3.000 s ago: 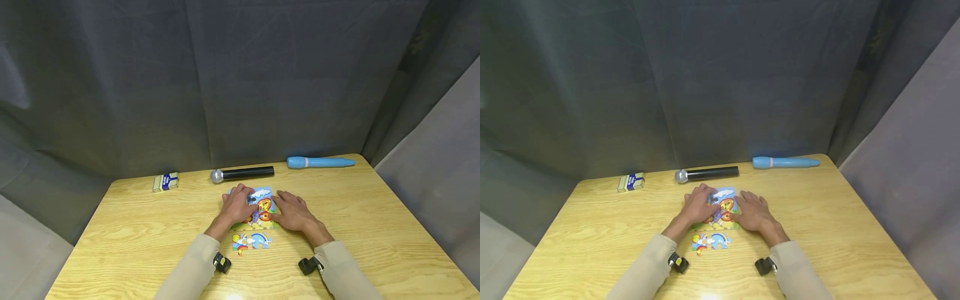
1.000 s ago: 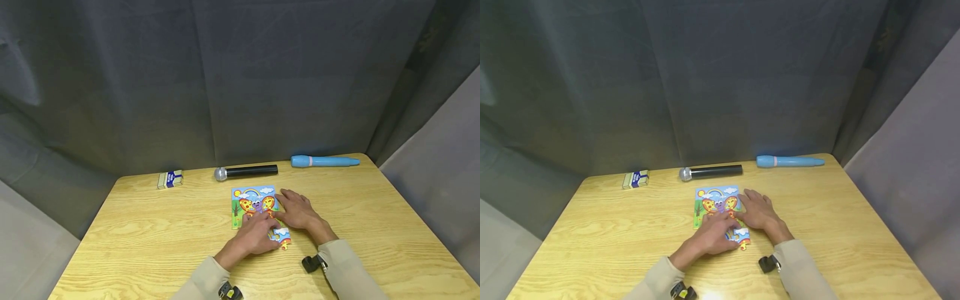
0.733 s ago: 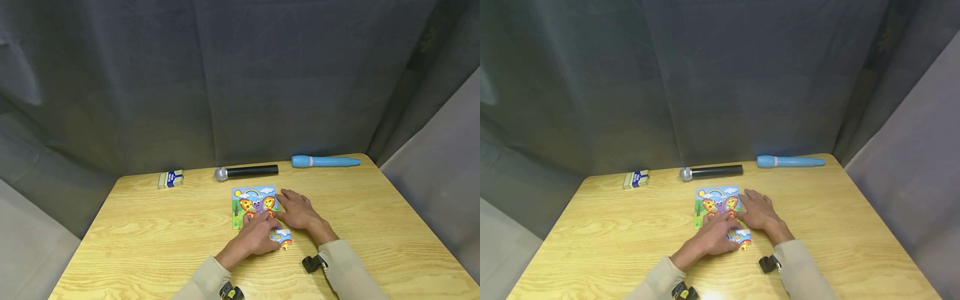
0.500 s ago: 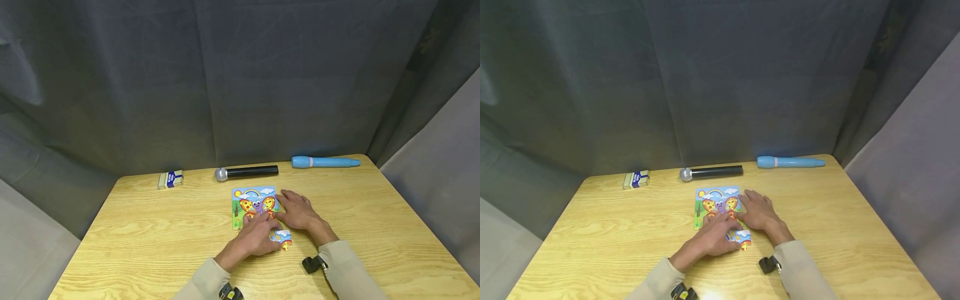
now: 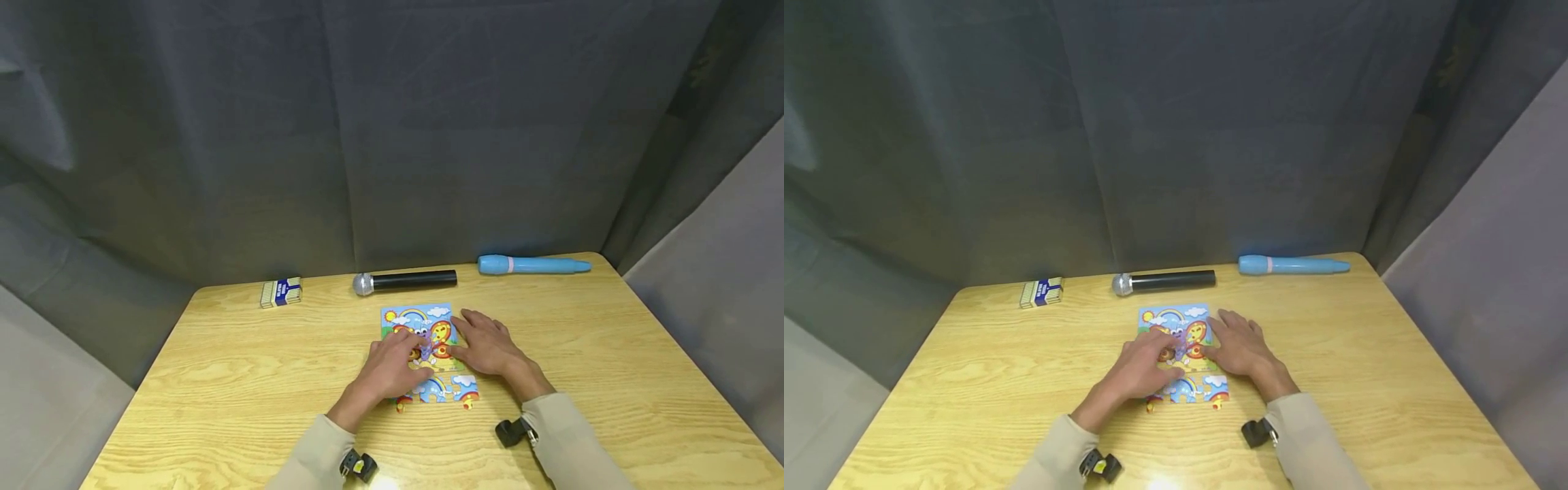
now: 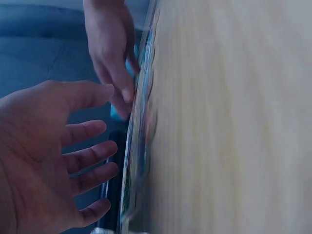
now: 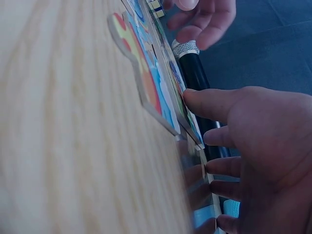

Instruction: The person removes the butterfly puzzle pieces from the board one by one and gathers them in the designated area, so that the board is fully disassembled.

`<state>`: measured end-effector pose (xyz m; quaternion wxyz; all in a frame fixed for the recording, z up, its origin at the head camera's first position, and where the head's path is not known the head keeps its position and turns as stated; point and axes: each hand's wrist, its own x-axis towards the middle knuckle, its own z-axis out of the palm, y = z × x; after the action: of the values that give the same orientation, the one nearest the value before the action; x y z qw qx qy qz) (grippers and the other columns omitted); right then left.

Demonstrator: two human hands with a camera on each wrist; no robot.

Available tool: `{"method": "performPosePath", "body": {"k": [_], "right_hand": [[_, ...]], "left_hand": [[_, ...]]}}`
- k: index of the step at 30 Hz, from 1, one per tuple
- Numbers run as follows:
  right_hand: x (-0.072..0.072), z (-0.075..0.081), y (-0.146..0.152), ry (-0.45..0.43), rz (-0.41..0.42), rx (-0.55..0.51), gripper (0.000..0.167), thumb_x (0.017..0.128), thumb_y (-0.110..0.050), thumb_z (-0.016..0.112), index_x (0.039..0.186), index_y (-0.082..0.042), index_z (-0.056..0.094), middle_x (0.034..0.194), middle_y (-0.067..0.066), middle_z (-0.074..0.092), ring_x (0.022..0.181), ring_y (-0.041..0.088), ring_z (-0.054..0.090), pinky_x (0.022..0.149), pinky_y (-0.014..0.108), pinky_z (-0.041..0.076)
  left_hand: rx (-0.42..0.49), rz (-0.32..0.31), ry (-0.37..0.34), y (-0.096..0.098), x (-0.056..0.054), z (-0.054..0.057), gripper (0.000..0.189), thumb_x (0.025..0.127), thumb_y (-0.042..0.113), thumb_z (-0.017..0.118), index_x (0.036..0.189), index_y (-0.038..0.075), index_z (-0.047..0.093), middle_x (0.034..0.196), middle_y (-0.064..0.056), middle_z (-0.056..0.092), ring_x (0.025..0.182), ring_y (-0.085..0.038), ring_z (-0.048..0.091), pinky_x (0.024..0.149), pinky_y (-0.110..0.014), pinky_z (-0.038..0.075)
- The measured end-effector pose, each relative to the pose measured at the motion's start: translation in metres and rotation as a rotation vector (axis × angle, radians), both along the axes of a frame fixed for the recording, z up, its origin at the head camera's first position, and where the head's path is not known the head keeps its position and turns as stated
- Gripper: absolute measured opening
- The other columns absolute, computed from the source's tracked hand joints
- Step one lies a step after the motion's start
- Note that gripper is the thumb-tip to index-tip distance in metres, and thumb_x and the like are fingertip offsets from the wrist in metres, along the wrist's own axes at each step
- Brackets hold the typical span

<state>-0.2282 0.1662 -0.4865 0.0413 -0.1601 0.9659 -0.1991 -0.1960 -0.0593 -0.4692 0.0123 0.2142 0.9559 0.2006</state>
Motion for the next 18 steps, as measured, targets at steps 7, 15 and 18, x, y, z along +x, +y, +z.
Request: {"method": "performPosePath", "body": {"k": [7, 15, 18], "right_hand": [[0.001, -0.001, 0.000, 0.000, -0.008, -0.021, 0.065, 0.093, -0.045, 0.058, 0.148, -0.015, 0.041, 0.155, 0.021, 0.030, 0.144, 0.042, 0.025, 0.111, 0.065, 0.017], [0.003, 0.002, -0.005, -0.010, 0.001, -0.021, 0.063, 0.094, -0.043, 0.058, 0.148, -0.016, 0.040, 0.155, 0.021, 0.029, 0.144, 0.042, 0.024, 0.111, 0.066, 0.016], [0.004, 0.003, -0.008, -0.009, 0.009, -0.020, 0.062, 0.093, -0.043, 0.058, 0.147, -0.017, 0.042, 0.155, 0.020, 0.030, 0.144, 0.042, 0.024, 0.111, 0.066, 0.017]], "left_hand": [[0.038, 0.098, -0.056, -0.023, -0.015, 0.001, 0.052, 0.084, 0.043, 0.069, 0.130, 0.023, 0.058, 0.123, 0.001, 0.057, 0.113, -0.020, 0.050, 0.088, -0.043, 0.034], [0.004, 0.174, -0.068, -0.036, -0.026, -0.001, 0.055, 0.084, 0.046, 0.070, 0.131, 0.021, 0.057, 0.123, -0.002, 0.056, 0.115, -0.022, 0.050, 0.085, -0.043, 0.035], [0.017, 0.174, -0.075, -0.037, -0.027, -0.003, 0.055, 0.084, 0.045, 0.070, 0.131, 0.020, 0.057, 0.126, -0.001, 0.055, 0.117, -0.023, 0.049, 0.087, -0.044, 0.035]]}}
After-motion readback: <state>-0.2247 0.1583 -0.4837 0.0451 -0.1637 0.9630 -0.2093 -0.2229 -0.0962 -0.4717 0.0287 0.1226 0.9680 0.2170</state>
